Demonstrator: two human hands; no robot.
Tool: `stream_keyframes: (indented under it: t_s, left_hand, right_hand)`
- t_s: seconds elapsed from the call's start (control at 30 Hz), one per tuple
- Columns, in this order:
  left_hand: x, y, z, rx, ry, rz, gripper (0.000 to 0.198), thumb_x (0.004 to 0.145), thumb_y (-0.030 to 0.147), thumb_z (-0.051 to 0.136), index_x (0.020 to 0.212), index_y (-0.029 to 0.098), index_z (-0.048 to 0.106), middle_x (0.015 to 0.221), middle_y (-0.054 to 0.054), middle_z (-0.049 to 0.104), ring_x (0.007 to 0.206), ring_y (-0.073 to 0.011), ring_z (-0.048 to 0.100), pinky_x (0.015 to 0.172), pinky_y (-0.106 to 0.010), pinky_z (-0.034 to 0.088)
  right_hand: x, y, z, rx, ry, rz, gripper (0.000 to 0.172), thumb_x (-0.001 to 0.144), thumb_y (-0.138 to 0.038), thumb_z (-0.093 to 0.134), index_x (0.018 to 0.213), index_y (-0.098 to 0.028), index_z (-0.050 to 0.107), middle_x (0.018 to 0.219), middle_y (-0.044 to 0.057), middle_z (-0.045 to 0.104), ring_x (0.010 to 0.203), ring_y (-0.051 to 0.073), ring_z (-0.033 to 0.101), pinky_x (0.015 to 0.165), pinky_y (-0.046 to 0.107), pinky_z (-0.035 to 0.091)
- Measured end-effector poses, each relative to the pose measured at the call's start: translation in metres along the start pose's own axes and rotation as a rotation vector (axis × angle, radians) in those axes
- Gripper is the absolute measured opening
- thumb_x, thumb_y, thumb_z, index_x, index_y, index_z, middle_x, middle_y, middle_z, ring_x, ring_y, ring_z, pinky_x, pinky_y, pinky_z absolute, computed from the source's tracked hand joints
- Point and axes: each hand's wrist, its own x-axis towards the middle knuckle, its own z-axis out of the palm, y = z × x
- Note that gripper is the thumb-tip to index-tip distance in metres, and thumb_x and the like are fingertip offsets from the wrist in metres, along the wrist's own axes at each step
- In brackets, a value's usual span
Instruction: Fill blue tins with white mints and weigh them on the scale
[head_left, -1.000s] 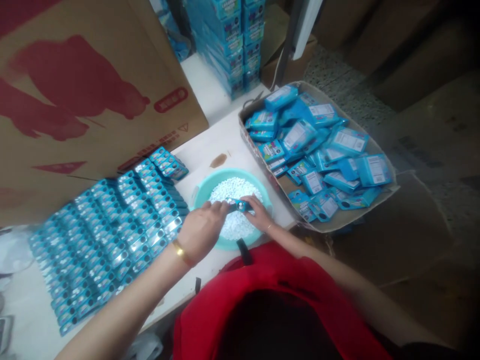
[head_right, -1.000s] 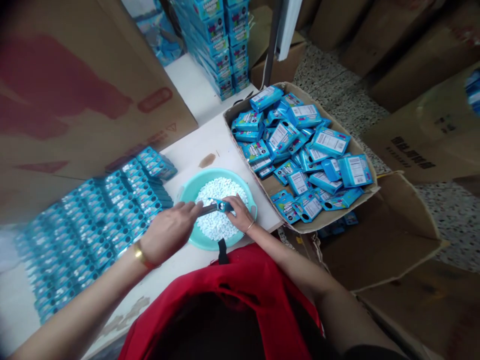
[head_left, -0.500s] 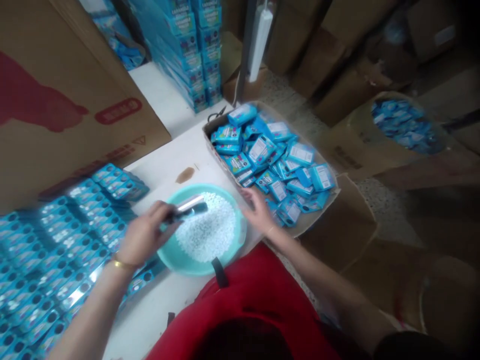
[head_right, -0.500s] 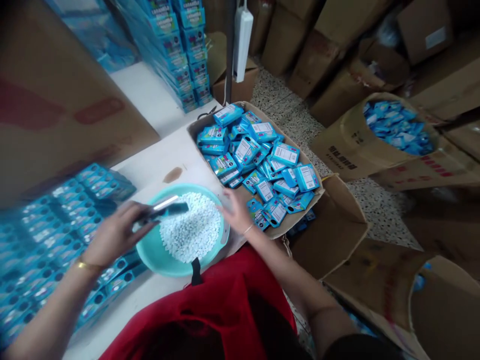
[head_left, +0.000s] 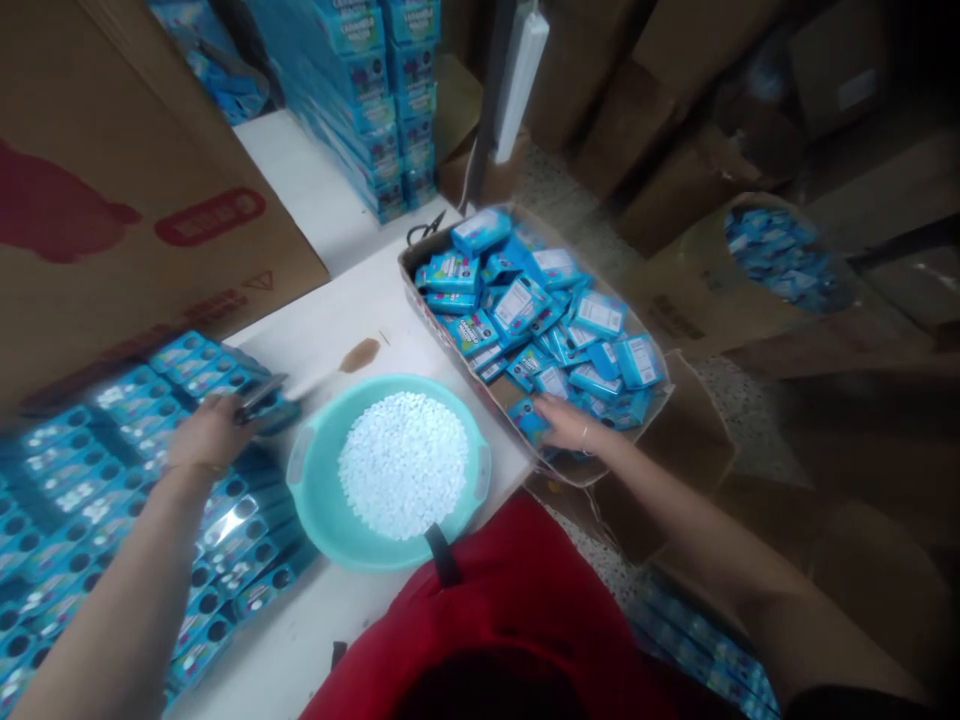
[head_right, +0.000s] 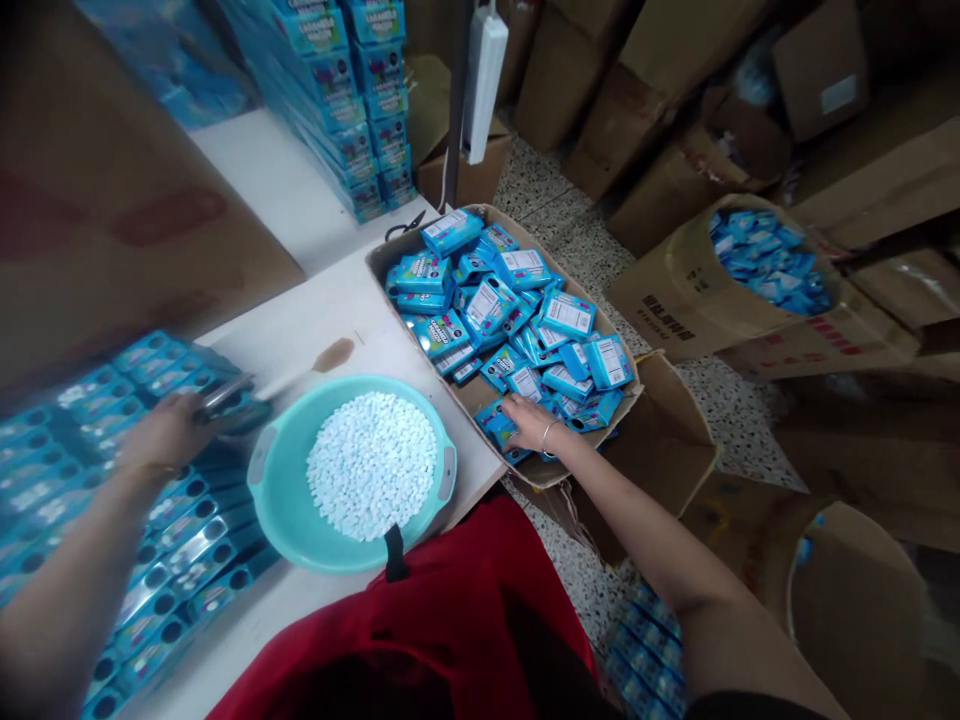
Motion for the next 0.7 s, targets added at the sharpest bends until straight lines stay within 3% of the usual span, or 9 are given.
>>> stream_keyframes:
  t_s: [0.07,0.13,0.2,0.27,0.33,0.43,0.6,0.7]
  left_hand:
    - [0.003,-0.005,0.006,0.015,0.031,-0.05,0.029,0.088,0.044,0.046,0.1,0.018,0.051,0.097,-0.003,0.05,0.075,-0.0164,0.048,0.057,-0.019,0.029]
    - [-0.001,-0.004,0.007,0.001,0.109,-0.086,0.039,0.089,0.05,0.044,0.112,0.018,0.047,0.103,-0.006,0.051,0.08,-0.019,0.05,0.059,-0.021,0.035]
    - [-0.015,0.004,0.005,-0.073,0.202,-0.098,0.049,0.087,0.054,0.044,0.118,0.017,0.044,0.107,-0.009,0.051,0.087,-0.0225,0.052,0.066,-0.027,0.043]
    - [-0.037,0.019,0.004,-0.203,0.242,-0.008,0.043,0.09,0.05,0.041,0.116,0.016,0.047,0.106,-0.01,0.053,0.093,-0.0237,0.054,0.077,-0.032,0.047]
    - [-0.062,0.039,0.008,-0.337,0.182,0.187,0.034,0.093,0.043,0.036,0.109,0.017,0.051,0.103,-0.009,0.056,0.095,-0.0223,0.055,0.085,-0.033,0.046]
    - [-0.091,0.076,0.025,-0.436,0.024,0.419,0.031,0.093,0.034,0.035,0.111,0.018,0.054,0.104,-0.009,0.058,0.095,-0.0214,0.057,0.088,-0.034,0.047]
    - [-0.096,0.138,0.071,-0.337,-0.052,0.32,0.038,0.087,0.01,0.031,0.118,0.014,0.053,0.112,-0.014,0.054,0.106,-0.0257,0.05,0.095,-0.043,0.043]
    - [-0.101,0.163,0.096,-0.348,-0.108,0.363,0.04,0.086,0.006,0.034,0.119,0.018,0.054,0.113,-0.012,0.054,0.106,-0.0244,0.049,0.096,-0.041,0.042]
  right_hand:
    - [-0.001,0.005,-0.008,0.079,0.063,-0.003,0.032,0.067,-0.031,0.077,0.087,-0.018,0.056,0.09,0.006,0.058,0.086,0.025,0.057,0.076,0.039,0.048]
    - [-0.004,0.008,-0.016,0.243,0.223,0.034,0.037,0.071,-0.036,0.074,0.099,-0.019,0.056,0.099,0.007,0.061,0.094,0.026,0.058,0.083,0.044,0.048]
    - [-0.009,0.005,-0.023,0.472,0.434,0.105,0.05,0.072,-0.041,0.073,0.114,-0.023,0.054,0.117,0.009,0.059,0.108,0.028,0.056,0.092,0.048,0.046]
    - [-0.016,-0.008,-0.031,0.769,0.568,0.186,0.055,0.073,-0.045,0.071,0.121,-0.025,0.053,0.124,0.007,0.059,0.115,0.028,0.054,0.097,0.048,0.045]
    - [-0.022,-0.028,-0.035,1.119,0.533,0.236,0.048,0.079,-0.048,0.064,0.12,-0.026,0.055,0.118,0.006,0.063,0.111,0.027,0.059,0.094,0.048,0.048]
    - [-0.032,-0.064,-0.027,1.549,0.335,0.217,0.043,0.086,-0.053,0.05,0.119,-0.026,0.056,0.116,0.006,0.067,0.105,0.027,0.064,0.085,0.049,0.054]
    - [-0.043,-0.112,0.009,1.756,0.142,0.208,0.036,0.086,-0.046,0.05,0.116,-0.027,0.057,0.121,0.004,0.066,0.106,0.027,0.064,0.08,0.048,0.058]
    - [-0.048,-0.125,0.022,1.786,0.125,0.195,0.034,0.087,-0.046,0.05,0.116,-0.029,0.057,0.123,0.003,0.065,0.112,0.025,0.061,0.085,0.046,0.056]
